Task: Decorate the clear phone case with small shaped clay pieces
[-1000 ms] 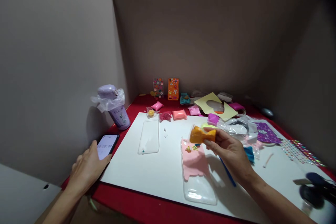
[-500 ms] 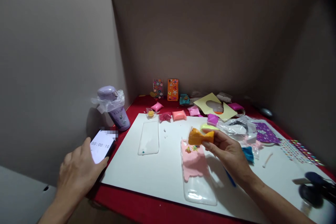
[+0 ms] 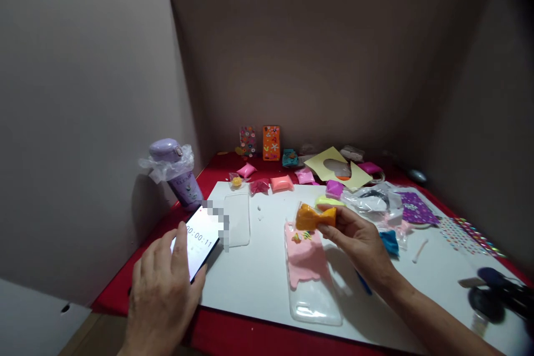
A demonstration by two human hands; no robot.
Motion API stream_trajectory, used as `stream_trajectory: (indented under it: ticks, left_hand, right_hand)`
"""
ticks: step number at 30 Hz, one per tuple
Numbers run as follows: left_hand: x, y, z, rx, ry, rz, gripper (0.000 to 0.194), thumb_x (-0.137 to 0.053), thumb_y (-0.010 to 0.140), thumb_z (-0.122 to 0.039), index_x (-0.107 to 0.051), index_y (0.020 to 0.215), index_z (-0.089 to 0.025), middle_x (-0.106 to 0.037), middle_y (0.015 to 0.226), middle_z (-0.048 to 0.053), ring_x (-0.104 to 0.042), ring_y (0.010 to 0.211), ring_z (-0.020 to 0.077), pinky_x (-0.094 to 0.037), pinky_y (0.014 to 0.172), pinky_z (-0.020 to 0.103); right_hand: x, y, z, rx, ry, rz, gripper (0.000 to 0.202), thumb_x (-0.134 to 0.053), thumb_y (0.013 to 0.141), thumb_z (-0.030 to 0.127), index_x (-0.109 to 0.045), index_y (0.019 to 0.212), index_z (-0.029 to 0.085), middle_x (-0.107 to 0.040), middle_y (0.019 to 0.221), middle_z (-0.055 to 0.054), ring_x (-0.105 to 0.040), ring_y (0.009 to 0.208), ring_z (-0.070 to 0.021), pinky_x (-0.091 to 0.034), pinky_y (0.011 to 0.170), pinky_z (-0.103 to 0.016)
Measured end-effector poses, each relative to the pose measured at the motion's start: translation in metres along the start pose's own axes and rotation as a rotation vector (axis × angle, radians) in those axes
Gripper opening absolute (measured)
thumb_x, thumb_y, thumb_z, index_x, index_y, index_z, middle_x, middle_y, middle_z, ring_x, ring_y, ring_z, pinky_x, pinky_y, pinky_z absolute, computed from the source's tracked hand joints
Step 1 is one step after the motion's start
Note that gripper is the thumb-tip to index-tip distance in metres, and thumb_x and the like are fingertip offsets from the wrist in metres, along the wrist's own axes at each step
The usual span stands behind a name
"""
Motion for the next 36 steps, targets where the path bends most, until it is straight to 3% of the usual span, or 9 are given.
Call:
stream_trajectory:
  ticks: [7, 17, 36]
  left_hand:
    - [0.004, -0.005, -0.019, -0.060, -0.053, -0.042, 0.064, -0.046, 0.084, -0.030, -0.028, 0.139, -0.003, -0.047, 0.126, 0.025, -0.045, 0.112, 0.0387, -0.036, 0.091, 0.049]
    - [0.012, -0.005, -0.030, -0.134, -0.046, -0.106, 0.063, -0.051, 0.083, -0.026, -0.028, 0.137, -0.002, -0.050, 0.122, 0.027, -0.048, 0.108, 0.0388, -0.039, 0.087, 0.049]
    - [0.018, -0.006, -0.035, -0.178, -0.062, -0.152, 0.066, -0.054, 0.082, -0.023, -0.025, 0.138, -0.004, -0.052, 0.119, 0.025, -0.050, 0.106, 0.0372, -0.042, 0.085, 0.048]
  right_hand:
    - [0.001, 0.001, -0.002, -0.003, 0.002, 0.002, 0.039, -0.067, 0.078, 0.037, -0.057, 0.113, 0.022, -0.066, 0.104, -0.006, -0.063, 0.097, -0.0235, -0.052, 0.083, -0.036]
    - [-0.002, 0.000, 0.000, -0.027, 0.061, 0.006, 0.039, -0.068, 0.077, 0.036, -0.057, 0.112, 0.022, -0.065, 0.107, -0.007, -0.061, 0.101, -0.0242, -0.052, 0.087, -0.037]
    - [-0.003, 0.002, 0.002, -0.020, 0.064, 0.012, 0.039, -0.069, 0.076, 0.035, -0.058, 0.111, 0.023, -0.066, 0.103, -0.006, -0.062, 0.097, -0.0227, -0.052, 0.083, -0.035]
Point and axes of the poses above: each hand's wrist, its own y-axis towards the middle knuckle, its own x-axis out of the back of the hand, z = x × y, the point moved 8 cm from there along y, towards the middle knuckle
